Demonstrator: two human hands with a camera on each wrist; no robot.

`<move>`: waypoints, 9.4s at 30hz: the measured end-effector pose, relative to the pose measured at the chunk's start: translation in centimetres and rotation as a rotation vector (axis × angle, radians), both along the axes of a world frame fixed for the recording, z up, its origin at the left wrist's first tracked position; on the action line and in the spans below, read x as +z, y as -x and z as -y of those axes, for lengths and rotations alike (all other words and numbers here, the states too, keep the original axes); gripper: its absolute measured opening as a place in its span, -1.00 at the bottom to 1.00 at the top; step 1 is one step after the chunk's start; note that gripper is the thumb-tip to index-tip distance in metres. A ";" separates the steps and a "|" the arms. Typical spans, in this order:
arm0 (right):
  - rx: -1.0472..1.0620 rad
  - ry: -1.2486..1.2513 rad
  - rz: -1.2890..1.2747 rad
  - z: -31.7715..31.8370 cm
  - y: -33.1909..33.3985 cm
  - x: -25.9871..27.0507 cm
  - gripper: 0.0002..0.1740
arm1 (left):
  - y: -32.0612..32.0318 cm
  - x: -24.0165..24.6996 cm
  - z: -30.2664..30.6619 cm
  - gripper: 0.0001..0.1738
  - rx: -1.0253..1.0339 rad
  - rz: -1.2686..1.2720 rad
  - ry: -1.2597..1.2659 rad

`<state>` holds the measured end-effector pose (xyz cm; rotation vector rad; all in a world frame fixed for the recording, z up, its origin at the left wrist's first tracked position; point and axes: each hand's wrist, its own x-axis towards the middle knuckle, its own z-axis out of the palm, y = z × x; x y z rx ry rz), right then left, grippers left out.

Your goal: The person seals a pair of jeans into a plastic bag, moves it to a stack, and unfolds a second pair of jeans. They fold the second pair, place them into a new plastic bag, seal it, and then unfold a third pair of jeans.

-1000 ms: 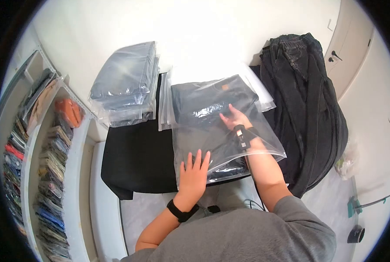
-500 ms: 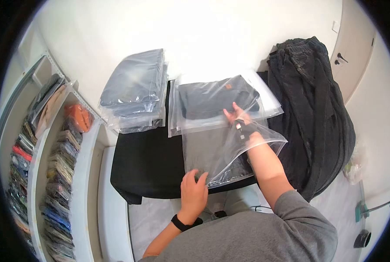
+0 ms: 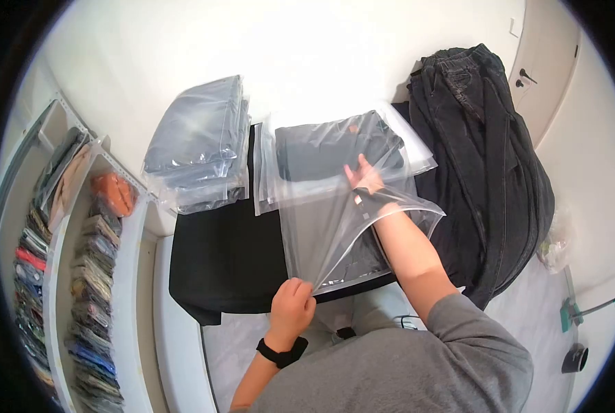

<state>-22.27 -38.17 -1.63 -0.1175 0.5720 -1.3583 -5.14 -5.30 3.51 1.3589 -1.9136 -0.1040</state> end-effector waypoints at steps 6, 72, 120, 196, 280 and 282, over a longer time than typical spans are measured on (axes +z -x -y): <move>0.180 0.162 -0.648 -11.2 3.2 5.4 -0.22 | -0.9 -0.6 -0.5 -0.72 0.000 0.002 -0.033; -0.139 1.658 -1.595 -28.2 -3.4 6.6 -0.69 | -3.9 2.3 -0.9 -0.76 -0.109 -1.148 -0.835; 0.988 -0.014 -1.315 0.6 15.5 11.2 -0.23 | -7.3 2.9 27.9 -0.17 0.071 -1.016 -1.130; 0.574 1.060 -1.112 -18.1 21.9 9.3 -0.66 | -12.0 7.3 9.8 -0.62 -0.525 -0.411 -0.954; 0.567 1.073 -2.305 -18.5 9.2 7.5 -0.45 | -0.6 2.7 11.2 -0.21 -0.402 0.596 -0.466; 0.570 1.070 -2.295 -18.5 9.2 7.5 -0.44 | -0.5 2.7 11.2 -0.22 -0.405 0.587 -0.467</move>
